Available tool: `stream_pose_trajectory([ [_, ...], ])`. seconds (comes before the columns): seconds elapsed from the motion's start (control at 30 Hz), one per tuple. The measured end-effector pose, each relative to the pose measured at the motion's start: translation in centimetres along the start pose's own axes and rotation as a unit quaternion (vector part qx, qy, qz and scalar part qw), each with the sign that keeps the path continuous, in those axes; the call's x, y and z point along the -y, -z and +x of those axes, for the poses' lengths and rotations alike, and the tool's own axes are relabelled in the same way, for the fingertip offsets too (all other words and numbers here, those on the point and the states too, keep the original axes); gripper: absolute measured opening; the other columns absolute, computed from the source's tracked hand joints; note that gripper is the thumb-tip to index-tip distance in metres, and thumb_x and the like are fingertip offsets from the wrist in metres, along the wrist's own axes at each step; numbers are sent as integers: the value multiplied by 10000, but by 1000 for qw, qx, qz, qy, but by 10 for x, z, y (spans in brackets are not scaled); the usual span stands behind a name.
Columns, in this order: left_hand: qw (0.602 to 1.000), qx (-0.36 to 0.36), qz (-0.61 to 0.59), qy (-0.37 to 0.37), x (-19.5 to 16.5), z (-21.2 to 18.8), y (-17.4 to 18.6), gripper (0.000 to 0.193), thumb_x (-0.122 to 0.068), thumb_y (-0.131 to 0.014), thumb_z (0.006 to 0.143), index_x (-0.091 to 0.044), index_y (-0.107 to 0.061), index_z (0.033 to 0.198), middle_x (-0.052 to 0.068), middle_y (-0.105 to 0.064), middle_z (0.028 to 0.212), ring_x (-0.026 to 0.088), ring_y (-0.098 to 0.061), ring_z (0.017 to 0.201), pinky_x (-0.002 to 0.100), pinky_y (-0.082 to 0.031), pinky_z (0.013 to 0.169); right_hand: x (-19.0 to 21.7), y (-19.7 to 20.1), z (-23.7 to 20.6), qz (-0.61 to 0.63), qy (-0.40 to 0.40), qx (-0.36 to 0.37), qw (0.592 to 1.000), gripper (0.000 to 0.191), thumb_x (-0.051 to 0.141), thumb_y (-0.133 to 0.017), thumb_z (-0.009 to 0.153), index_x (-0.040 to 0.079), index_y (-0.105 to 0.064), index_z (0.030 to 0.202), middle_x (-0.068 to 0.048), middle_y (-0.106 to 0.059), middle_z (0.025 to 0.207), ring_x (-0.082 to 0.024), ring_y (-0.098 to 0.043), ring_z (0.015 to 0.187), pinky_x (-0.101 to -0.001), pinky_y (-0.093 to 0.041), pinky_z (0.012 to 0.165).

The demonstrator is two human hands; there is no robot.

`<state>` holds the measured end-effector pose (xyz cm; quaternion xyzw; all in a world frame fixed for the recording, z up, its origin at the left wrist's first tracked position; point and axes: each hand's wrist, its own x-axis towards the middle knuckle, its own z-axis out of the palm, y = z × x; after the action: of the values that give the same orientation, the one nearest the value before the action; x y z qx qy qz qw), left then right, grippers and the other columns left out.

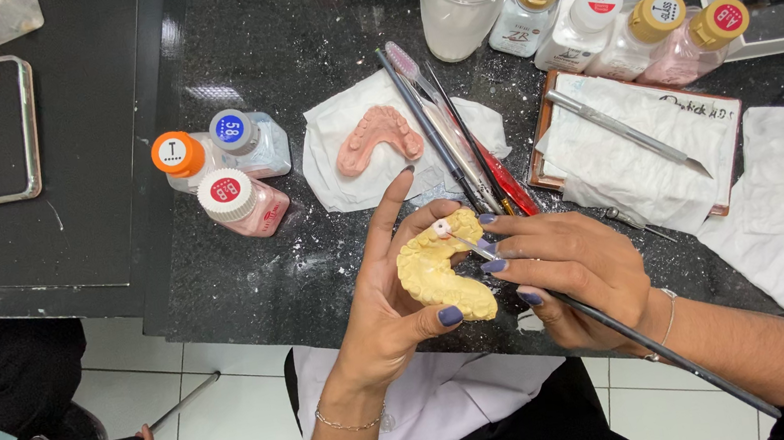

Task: The person holds a yellow dental cast with a partial denture in one hand and uses a fine brush to apply porcelain material onto the denture teeth. They periodically dip the brush into a glass of liquid and continue building up material on the teeth, working around the arch.

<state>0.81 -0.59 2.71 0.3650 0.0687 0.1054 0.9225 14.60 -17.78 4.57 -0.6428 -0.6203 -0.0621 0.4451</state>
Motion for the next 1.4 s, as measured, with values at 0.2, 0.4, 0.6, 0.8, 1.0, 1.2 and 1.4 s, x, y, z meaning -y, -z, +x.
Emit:
stream_pose_trajectory([
  [0.2, 1000, 5, 6, -2, 1, -1, 1, 1238, -229, -952, 752, -95, -151, 1686, 166, -500, 1477, 270, -548, 1365, 405, -489, 1179, 0, 2, -2, 8, 0, 9, 1000, 160, 81, -639, 969, 47, -638, 1126, -148, -722, 1066, -372, -743, 1101, -455, -615, 890],
  [0.4, 1000, 3, 2, 4, 1, -1, 2, 1235, -249, -952, 751, -87, -157, 1682, 169, -488, 1485, 282, -554, 1357, 412, -503, 1161, -1, 3, -2, 2, -2, 17, 1000, 165, 86, -656, 968, 50, -641, 1128, -156, -723, 1076, -369, -741, 1098, -452, -612, 884],
  [0.6, 1000, 6, 3, 7, 2, 0, 2, 1222, -247, -950, 750, -88, -168, 1676, 167, -494, 1487, 279, -551, 1359, 416, -491, 1175, -2, 2, -3, 3, 2, 13, 1000, 154, 92, -645, 982, 54, -635, 1131, -147, -721, 1079, -371, -739, 1112, -455, -617, 894],
  [0.8, 1000, 10, 4, 2, 3, -2, 4, 1209, -242, -949, 761, -90, -177, 1680, 169, -494, 1489, 275, -541, 1369, 415, -479, 1184, -2, 4, -5, 7, 8, 23, 1000, 176, 106, -636, 977, 56, -627, 1146, -139, -711, 1083, -378, -738, 1106, -446, -616, 876],
  [1.0, 1000, 1, -2, 6, 5, -1, 4, 1206, -267, -951, 742, -73, -201, 1666, 177, -509, 1481, 297, -543, 1391, 432, -475, 1201, -2, 4, -4, 0, 11, 24, 1000, 179, 90, -624, 985, 54, -625, 1161, -149, -705, 1100, -373, -735, 1113, -442, -620, 878],
  [1.2, 1000, 3, 4, 5, 5, -1, 6, 1201, -273, -957, 742, -71, -210, 1659, 176, -507, 1476, 294, -537, 1396, 430, -462, 1212, -2, 5, -5, 3, 4, 29, 1000, 182, 103, -639, 967, 68, -634, 1145, -124, -714, 1090, -368, -739, 1114, -425, -618, 853],
  [1.4, 1000, 1, 3, 8, 5, -1, 5, 1198, -281, -956, 739, -71, -217, 1658, 168, -507, 1480, 286, -541, 1390, 426, -471, 1205, -1, 4, -4, -4, 2, 24, 1000, 176, 87, -646, 971, 64, -644, 1145, -133, -710, 1090, -359, -740, 1104, -424, -621, 852],
])
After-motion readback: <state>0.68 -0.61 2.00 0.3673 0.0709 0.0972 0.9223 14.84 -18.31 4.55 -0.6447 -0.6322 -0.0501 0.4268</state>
